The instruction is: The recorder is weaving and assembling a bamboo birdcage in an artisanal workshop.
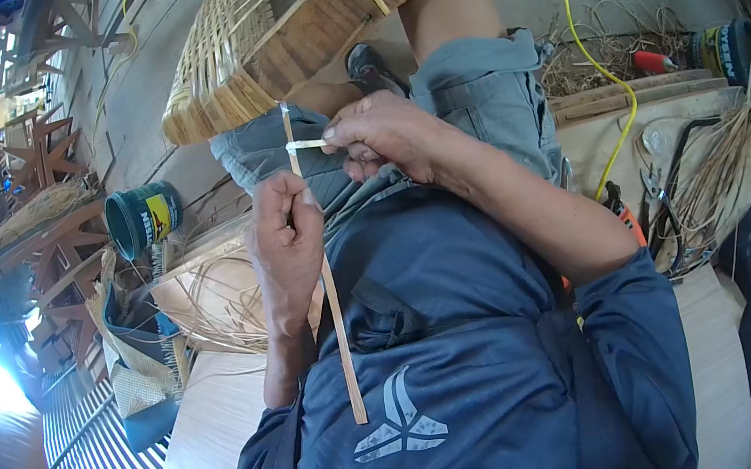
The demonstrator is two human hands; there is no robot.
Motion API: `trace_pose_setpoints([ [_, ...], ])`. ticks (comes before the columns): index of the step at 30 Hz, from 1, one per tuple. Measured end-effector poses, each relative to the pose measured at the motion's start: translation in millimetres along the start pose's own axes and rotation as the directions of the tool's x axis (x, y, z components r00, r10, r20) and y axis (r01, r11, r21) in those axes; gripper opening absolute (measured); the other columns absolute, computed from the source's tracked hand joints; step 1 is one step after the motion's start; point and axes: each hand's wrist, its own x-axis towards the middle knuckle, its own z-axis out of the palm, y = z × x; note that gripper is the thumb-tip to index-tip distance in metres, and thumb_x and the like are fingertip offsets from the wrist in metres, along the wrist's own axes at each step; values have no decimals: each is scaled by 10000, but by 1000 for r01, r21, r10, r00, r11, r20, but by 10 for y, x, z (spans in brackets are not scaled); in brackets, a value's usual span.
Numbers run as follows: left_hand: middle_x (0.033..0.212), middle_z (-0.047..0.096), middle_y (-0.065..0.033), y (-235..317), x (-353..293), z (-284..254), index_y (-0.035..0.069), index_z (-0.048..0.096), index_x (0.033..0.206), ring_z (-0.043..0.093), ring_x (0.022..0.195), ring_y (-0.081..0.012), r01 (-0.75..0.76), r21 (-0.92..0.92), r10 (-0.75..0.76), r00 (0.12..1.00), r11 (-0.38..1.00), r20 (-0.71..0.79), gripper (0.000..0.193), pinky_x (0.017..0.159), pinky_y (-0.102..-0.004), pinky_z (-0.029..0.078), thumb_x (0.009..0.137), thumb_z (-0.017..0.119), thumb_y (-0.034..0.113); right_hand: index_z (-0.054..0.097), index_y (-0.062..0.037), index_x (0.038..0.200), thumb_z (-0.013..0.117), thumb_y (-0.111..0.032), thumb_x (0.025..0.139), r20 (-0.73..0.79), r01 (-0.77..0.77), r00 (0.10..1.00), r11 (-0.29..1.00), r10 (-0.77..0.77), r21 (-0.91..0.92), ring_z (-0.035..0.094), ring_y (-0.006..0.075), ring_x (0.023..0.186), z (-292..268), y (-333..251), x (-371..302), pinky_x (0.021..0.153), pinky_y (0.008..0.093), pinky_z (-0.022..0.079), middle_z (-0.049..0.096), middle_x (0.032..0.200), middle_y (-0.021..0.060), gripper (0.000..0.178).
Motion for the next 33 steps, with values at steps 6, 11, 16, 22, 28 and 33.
trace_pose_setpoints([
  [6, 743, 587, -25, 15, 252, -237, 10, 583, 976, 501, 624, -58, 125, -397, -68, 985, 909, 156, 153, 570, -213, 420, 873, 470, 18, 605, -1, 924, 539, -207, 888, -167, 246, 922, 863, -348, -441, 478, 58, 517, -65, -218, -248, 503, 200, 371, 511, 595, -13, 219],
  [11, 876, 650, -72, 278, 653, -498, -12, 560, 1039, 569, 784, -88, 79, -453, 89, 937, 888, 339, 230, 693, -207, 446, 900, 378, -1, 599, -11, 945, 522, -164, 914, -214, 425, 839, 848, -500, -317, 460, 51, 547, -104, -380, -379, 522, 193, 371, 497, 627, -24, 174],
  [16, 734, 640, -87, 414, 1160, -526, 6, 596, 961, 590, 676, -122, -51, -101, 82, 939, 994, 334, 218, 620, -256, 473, 906, 516, 202, 597, -17, 933, 502, -202, 933, -290, 560, 704, 758, -648, -334, 460, 51, 546, -252, -434, -520, 505, 200, 379, 498, 637, -25, 208],
  [22, 760, 612, -116, 223, 1507, -701, -17, 634, 944, 550, 705, -170, -383, 138, 352, 913, 913, 207, 227, 684, -287, 435, 900, 526, 177, 575, -25, 1059, 479, -140, 929, -455, 340, 188, 492, -871, -801, 476, 67, 651, -846, -505, -1102, 591, 222, 398, 514, 734, -7, 198],
  [28, 771, 519, 2, 147, 1673, -707, -22, 606, 929, 441, 696, -79, -308, 67, 287, 932, 949, 222, 250, 639, -230, 386, 932, 518, 211, 598, -19, 1042, 535, -130, 878, -600, -186, -286, 658, -747, -730, 603, 167, 777, -1773, 157, -2317, 702, 293, 455, 625, 845, 98, 208],
  [33, 729, 565, -53, 141, 1681, -578, -1, 605, 890, 493, 676, -117, -403, 73, 381, 900, 912, 209, 243, 621, -269, 414, 925, 494, 212, 612, -45, 1041, 490, -286, 908, -561, -943, -108, 264, -821, -205, 589, 320, 913, -2226, 593, -2838, 816, 380, 446, 629, 999, 159, 302],
])
